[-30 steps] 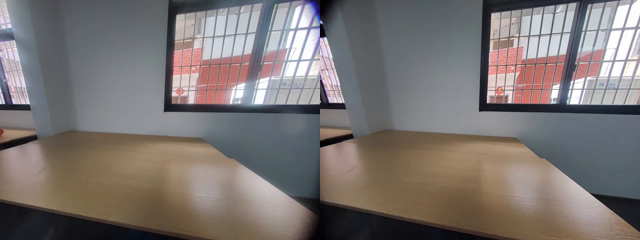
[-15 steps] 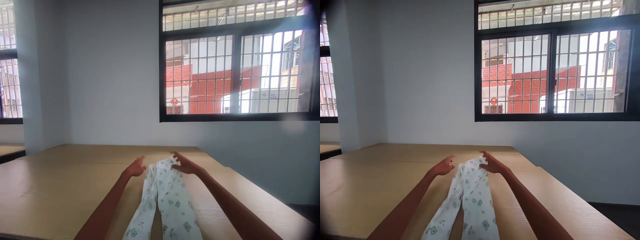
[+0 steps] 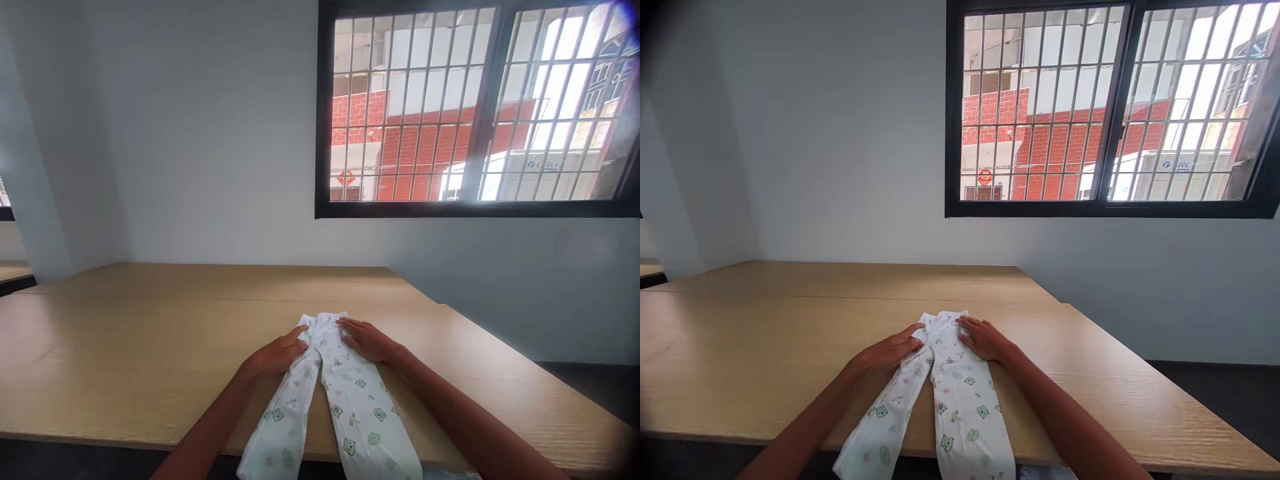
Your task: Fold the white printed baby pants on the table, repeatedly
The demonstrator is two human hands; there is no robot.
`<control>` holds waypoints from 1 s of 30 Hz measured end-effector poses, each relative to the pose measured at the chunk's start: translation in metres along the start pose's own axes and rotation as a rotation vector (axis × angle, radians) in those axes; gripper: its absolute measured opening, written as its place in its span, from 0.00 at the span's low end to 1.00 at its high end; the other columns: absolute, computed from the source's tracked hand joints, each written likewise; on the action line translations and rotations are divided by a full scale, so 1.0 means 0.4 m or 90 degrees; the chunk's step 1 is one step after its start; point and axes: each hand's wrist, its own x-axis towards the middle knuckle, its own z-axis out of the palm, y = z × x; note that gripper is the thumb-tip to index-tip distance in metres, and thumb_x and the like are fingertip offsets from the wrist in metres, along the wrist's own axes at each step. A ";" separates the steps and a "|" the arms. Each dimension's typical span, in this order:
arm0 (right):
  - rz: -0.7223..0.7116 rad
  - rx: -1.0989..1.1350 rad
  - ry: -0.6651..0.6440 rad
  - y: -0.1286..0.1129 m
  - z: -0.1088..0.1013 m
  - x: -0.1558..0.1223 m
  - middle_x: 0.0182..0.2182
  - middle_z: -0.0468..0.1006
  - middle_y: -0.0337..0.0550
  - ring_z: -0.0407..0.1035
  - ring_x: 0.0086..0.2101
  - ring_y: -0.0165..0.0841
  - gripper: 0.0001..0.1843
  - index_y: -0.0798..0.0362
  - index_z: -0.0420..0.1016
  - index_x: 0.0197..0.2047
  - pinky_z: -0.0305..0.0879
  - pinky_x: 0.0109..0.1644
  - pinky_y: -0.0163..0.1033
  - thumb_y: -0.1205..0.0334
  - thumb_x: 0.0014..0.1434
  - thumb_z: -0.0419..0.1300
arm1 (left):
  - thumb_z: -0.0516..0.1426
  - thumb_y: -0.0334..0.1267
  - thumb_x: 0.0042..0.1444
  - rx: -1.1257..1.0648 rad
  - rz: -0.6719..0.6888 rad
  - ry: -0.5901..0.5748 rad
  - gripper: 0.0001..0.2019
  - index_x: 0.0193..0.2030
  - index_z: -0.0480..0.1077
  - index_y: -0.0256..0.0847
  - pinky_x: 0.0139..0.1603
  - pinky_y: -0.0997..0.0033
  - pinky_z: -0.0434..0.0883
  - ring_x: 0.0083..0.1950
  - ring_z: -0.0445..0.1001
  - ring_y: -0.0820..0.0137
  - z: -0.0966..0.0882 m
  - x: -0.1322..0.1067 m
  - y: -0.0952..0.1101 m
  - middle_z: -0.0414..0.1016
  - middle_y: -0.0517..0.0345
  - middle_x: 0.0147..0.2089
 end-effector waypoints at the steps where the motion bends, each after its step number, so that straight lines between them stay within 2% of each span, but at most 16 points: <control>1: -0.001 0.000 0.005 0.005 -0.001 -0.010 0.67 0.56 0.45 0.50 0.65 0.43 0.31 0.50 0.53 0.70 0.49 0.66 0.50 0.45 0.68 0.42 | 0.46 0.54 0.64 0.015 0.006 -0.020 0.30 0.71 0.51 0.47 0.66 0.63 0.59 0.69 0.57 0.61 -0.015 0.007 -0.014 0.55 0.57 0.71; 3: -0.005 -0.001 0.001 0.018 -0.003 -0.025 0.68 0.55 0.46 0.50 0.65 0.43 0.33 0.50 0.51 0.71 0.49 0.66 0.49 0.43 0.68 0.42 | 0.45 0.52 0.65 0.076 -0.008 -0.021 0.30 0.71 0.51 0.43 0.67 0.61 0.58 0.69 0.56 0.59 -0.035 0.021 -0.042 0.54 0.53 0.71; 6: 0.007 -0.005 -0.017 0.042 -0.012 -0.034 0.68 0.52 0.44 0.49 0.65 0.44 0.35 0.48 0.50 0.71 0.47 0.67 0.49 0.40 0.67 0.42 | 0.46 0.49 0.64 0.199 -0.071 0.014 0.30 0.69 0.52 0.39 0.63 0.55 0.61 0.66 0.60 0.53 -0.050 0.046 -0.074 0.61 0.46 0.67; 9: 0.021 -0.014 -0.013 0.048 -0.017 -0.027 0.69 0.50 0.44 0.45 0.67 0.45 0.36 0.48 0.51 0.71 0.44 0.68 0.51 0.38 0.66 0.42 | 0.44 0.50 0.65 0.230 -0.051 -0.035 0.24 0.62 0.62 0.42 0.60 0.58 0.63 0.62 0.65 0.56 -0.059 0.062 -0.074 0.66 0.49 0.63; 12: -0.017 -0.016 0.034 0.025 -0.008 -0.007 0.69 0.49 0.44 0.42 0.67 0.44 0.35 0.48 0.51 0.71 0.42 0.69 0.52 0.40 0.67 0.42 | 0.47 0.52 0.62 0.249 0.018 -0.102 0.21 0.52 0.69 0.43 0.57 0.60 0.65 0.56 0.70 0.57 -0.047 0.037 -0.032 0.71 0.50 0.57; 15: -0.066 0.016 0.039 -0.006 0.012 0.021 0.67 0.55 0.42 0.47 0.66 0.41 0.30 0.46 0.55 0.69 0.45 0.69 0.50 0.44 0.69 0.39 | 0.54 0.54 0.56 0.276 0.031 -0.072 0.23 0.52 0.69 0.43 0.56 0.57 0.65 0.56 0.69 0.54 -0.008 -0.037 0.033 0.71 0.47 0.56; 17: -0.071 0.026 0.002 -0.019 0.022 0.036 0.67 0.56 0.41 0.48 0.66 0.41 0.29 0.46 0.58 0.68 0.46 0.68 0.50 0.46 0.70 0.38 | 0.52 0.55 0.58 0.248 0.026 -0.052 0.23 0.55 0.68 0.44 0.57 0.57 0.65 0.57 0.68 0.54 0.018 -0.089 0.065 0.71 0.48 0.58; 19: -0.046 0.016 -0.024 -0.020 0.024 0.042 0.68 0.54 0.42 0.45 0.67 0.41 0.29 0.46 0.57 0.68 0.46 0.67 0.52 0.46 0.69 0.38 | 0.47 0.55 0.62 0.209 0.012 -0.039 0.23 0.57 0.67 0.45 0.58 0.58 0.64 0.58 0.68 0.56 0.028 -0.120 0.074 0.70 0.50 0.59; 21: 0.004 -0.002 -0.031 -0.013 0.018 0.037 0.69 0.51 0.43 0.44 0.67 0.41 0.30 0.46 0.55 0.69 0.46 0.67 0.54 0.45 0.69 0.39 | 0.42 0.55 0.65 0.196 -0.030 -0.021 0.24 0.57 0.67 0.45 0.58 0.57 0.63 0.59 0.67 0.55 0.016 -0.119 0.058 0.70 0.49 0.59; 24: 0.086 -0.030 -0.028 -0.005 0.007 0.018 0.69 0.50 0.43 0.43 0.67 0.42 0.31 0.46 0.53 0.70 0.47 0.66 0.55 0.45 0.69 0.40 | 0.40 0.56 0.65 0.196 -0.116 -0.007 0.25 0.57 0.66 0.46 0.58 0.54 0.63 0.60 0.67 0.53 -0.026 -0.072 0.015 0.69 0.48 0.60; 26: 0.128 -0.046 -0.024 -0.007 0.005 0.008 0.69 0.51 0.46 0.44 0.67 0.43 0.31 0.48 0.54 0.69 0.48 0.65 0.56 0.46 0.69 0.40 | 0.41 0.55 0.65 0.189 -0.133 0.006 0.23 0.56 0.66 0.47 0.58 0.54 0.63 0.60 0.67 0.53 -0.044 -0.039 0.001 0.69 0.50 0.60; 28: 0.161 -0.062 -0.021 -0.016 0.007 0.002 0.68 0.53 0.50 0.46 0.66 0.45 0.30 0.50 0.55 0.69 0.50 0.63 0.57 0.47 0.68 0.41 | 0.43 0.53 0.65 0.205 -0.133 0.035 0.21 0.54 0.67 0.46 0.57 0.54 0.64 0.59 0.68 0.53 -0.034 -0.026 0.015 0.72 0.49 0.57; 30: 0.192 -0.079 -0.018 -0.027 0.010 -0.001 0.67 0.54 0.54 0.48 0.65 0.48 0.30 0.52 0.56 0.68 0.50 0.62 0.59 0.49 0.68 0.43 | 0.45 0.51 0.63 0.235 -0.133 0.061 0.20 0.53 0.68 0.44 0.56 0.50 0.63 0.57 0.68 0.49 0.012 -0.040 0.057 0.73 0.45 0.54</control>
